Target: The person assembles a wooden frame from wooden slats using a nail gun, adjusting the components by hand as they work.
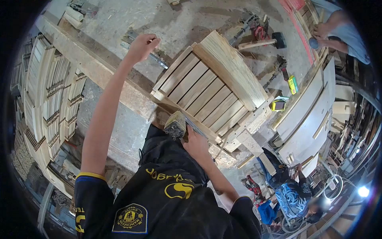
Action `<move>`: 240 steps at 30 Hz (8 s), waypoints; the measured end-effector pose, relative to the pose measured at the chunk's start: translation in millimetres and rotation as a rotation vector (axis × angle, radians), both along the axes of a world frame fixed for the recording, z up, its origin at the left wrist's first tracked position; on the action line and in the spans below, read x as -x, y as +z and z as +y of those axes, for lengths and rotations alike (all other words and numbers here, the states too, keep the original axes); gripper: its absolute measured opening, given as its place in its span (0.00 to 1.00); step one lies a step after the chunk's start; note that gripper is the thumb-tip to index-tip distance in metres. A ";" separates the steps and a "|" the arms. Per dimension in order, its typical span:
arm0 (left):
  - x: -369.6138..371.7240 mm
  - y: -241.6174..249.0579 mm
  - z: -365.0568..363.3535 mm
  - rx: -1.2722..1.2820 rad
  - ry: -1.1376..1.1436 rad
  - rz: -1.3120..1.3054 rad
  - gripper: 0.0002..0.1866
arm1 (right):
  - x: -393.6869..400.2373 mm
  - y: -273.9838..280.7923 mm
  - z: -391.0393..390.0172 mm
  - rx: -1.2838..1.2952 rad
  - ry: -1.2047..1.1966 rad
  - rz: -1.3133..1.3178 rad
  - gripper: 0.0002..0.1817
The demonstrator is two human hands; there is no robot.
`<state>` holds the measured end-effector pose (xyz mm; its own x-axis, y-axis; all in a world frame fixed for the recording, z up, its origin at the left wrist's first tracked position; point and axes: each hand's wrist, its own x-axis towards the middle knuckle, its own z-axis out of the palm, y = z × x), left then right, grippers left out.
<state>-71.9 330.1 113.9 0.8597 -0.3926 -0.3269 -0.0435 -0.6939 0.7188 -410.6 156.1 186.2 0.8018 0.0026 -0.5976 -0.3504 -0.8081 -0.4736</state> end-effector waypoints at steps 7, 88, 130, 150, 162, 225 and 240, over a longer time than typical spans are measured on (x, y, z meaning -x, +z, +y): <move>1.7 3.4 -0.9 0.120 0.028 0.078 0.18 | 2.4 12.3 0.4 0.053 -0.047 0.176 0.35; -149.7 277.4 -397.7 1.574 -0.476 0.840 0.19 | -153.1 9.7 -276.4 0.091 -0.985 -0.942 0.20; 184.9 90.6 -63.0 0.008 0.239 -0.125 0.19 | 51.3 -96.6 -122.1 -0.303 -1.444 -0.498 0.28; 49.8 108.8 463.8 0.016 1.050 -0.200 0.14 | -399.5 11.8 261.7 -0.688 -0.369 -0.641 0.12; -55.1 69.4 731.0 -0.062 1.608 -0.205 0.35 | -643.8 -36.5 640.0 -0.682 -0.021 -0.386 0.16; 140.8 48.6 454.7 0.195 2.244 -0.078 0.17 | -585.6 36.5 779.3 -0.707 1.084 -0.769 0.17; 238.1 29.7 342.6 1.043 2.737 -0.310 0.21 | -368.3 -37.6 698.1 -0.236 2.221 0.045 0.17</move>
<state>-310.0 672.7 143.6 -0.3680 0.6361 -0.6783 -0.3770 0.5647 0.7341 -42.4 854.2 148.6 -0.5923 0.6596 -0.4627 0.7518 0.2458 -0.6119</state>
